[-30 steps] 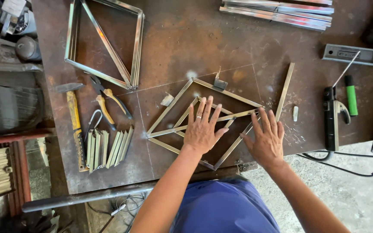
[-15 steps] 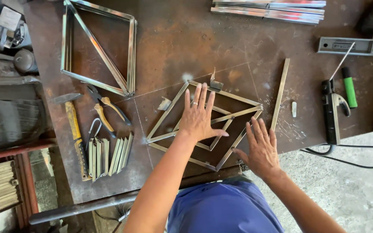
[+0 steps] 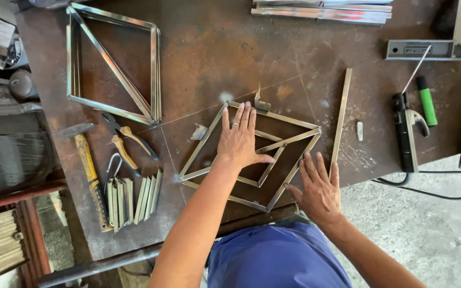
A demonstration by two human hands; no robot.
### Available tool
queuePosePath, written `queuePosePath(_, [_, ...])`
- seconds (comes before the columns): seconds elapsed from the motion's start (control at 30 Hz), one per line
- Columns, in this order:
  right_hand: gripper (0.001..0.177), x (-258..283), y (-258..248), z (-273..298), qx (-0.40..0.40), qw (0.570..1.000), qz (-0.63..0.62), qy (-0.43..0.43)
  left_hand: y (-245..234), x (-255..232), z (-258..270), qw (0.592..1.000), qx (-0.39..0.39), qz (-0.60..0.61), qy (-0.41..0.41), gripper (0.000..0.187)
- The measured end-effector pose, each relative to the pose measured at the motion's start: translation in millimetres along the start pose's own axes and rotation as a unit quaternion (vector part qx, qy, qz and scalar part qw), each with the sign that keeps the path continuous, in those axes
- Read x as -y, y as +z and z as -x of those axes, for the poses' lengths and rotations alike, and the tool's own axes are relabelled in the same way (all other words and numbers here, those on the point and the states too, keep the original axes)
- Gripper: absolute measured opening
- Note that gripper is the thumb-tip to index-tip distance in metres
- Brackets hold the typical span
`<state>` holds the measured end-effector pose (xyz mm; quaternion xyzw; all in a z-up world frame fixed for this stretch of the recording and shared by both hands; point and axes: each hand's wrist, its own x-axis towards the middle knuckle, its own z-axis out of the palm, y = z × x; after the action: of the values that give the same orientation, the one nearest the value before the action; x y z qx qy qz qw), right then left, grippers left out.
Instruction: The person uses an angle grinder to smooth the edges of a square metal frame, then welds the joints of the frame using a welding torch. The person repeatedly positions and tacks the frame pieces together while welding.
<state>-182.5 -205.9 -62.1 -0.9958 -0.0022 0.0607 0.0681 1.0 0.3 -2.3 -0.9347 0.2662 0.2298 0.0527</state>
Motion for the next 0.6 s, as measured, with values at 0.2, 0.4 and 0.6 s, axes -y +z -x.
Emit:
queuePosePath(0.2, [0.088, 5, -10, -4, 0.083, 0.996, 0.008, 0.031, -5, -1, 2, 0.999, 0.001, 0.035, 0.003, 0.136])
queuePosePath(0.4, [0.088, 5, -10, -7, 0.117, 0.992, 0.027, 0.039, -12, -2, 0, 0.999, 0.014, 0.042, -0.002, 0.144])
queuePosePath(0.6, [0.088, 8, -16, -5, 0.069, 0.997, 0.008, 0.03, -15, 0, -1, 0.997, 0.009, 0.071, -0.011, 0.13])
